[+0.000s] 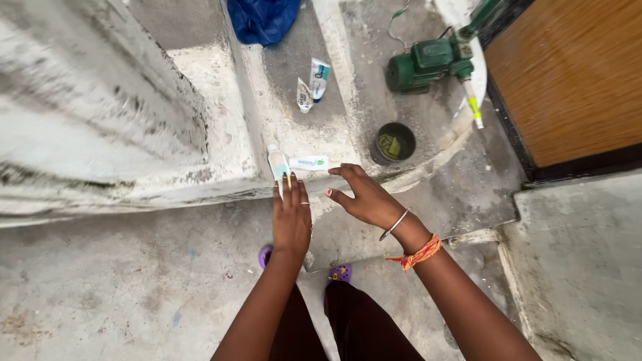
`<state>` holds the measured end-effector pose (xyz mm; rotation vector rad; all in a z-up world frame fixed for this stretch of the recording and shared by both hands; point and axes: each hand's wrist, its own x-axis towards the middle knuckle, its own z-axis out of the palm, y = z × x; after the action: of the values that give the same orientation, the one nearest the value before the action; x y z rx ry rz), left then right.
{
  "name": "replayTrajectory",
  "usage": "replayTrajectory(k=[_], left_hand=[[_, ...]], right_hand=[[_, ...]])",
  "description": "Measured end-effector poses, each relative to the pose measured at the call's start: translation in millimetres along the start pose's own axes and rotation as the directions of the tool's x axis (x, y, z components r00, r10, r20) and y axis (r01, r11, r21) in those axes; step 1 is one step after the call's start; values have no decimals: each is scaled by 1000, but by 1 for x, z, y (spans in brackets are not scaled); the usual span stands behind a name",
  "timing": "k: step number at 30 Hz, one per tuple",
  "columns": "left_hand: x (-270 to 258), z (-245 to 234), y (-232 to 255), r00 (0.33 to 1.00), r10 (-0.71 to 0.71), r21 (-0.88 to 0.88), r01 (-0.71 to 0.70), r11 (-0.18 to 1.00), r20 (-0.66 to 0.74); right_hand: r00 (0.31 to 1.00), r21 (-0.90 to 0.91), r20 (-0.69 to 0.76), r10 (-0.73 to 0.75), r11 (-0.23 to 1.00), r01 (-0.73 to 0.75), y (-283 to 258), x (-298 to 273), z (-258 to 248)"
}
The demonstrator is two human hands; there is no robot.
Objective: The person wipes multiple toothbrushes and toothpaste tubes with a cloth over a sink, then places them into a holder. The person also picks up small bottles and additional toothpaste tubes from the floor and wipes them before placing them in the sink.
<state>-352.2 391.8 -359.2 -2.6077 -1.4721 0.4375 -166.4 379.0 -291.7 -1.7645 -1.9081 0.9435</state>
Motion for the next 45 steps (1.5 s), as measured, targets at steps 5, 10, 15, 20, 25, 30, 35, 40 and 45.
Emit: replayTrajectory(k=[5, 10, 15, 20, 25, 30, 35, 40, 45], left_hand=[[48, 53, -6, 981, 141, 243, -170, 955, 133], [97, 107, -5, 971, 87, 255, -145, 956, 224], [113, 139, -3, 928, 140, 241, -232, 942, 346], [111, 145, -3, 953, 102, 291, -187, 938, 285], [108, 121, -6, 952, 115, 227, -183, 956, 282], [114, 72, -30, 985, 131, 144, -147, 979, 116], [127, 25, -66, 958, 214, 43, -226, 973, 189], [145, 17, -85, 990, 136, 14, -137, 991, 49], [145, 21, -91, 985, 170, -2, -170, 985, 12]], right_hand=[[996, 11, -23, 89, 996, -88, 34, 40, 33], [993, -3, -50, 105, 994, -106, 56, 62, 58], [984, -28, -2, 177, 984, -177, 53, 63, 61], [966, -37, 58, 250, 968, -248, 50, 64, 58], [983, -27, 48, 177, 984, -176, 57, 79, 62], [993, -28, -111, 41, 999, -44, 68, 127, 61], [959, -194, -276, -66, 981, 12, 77, 200, 52], [951, -272, -306, -51, 962, -36, 85, 256, 46], [943, -306, -332, -6, 947, -101, 87, 253, 51]])
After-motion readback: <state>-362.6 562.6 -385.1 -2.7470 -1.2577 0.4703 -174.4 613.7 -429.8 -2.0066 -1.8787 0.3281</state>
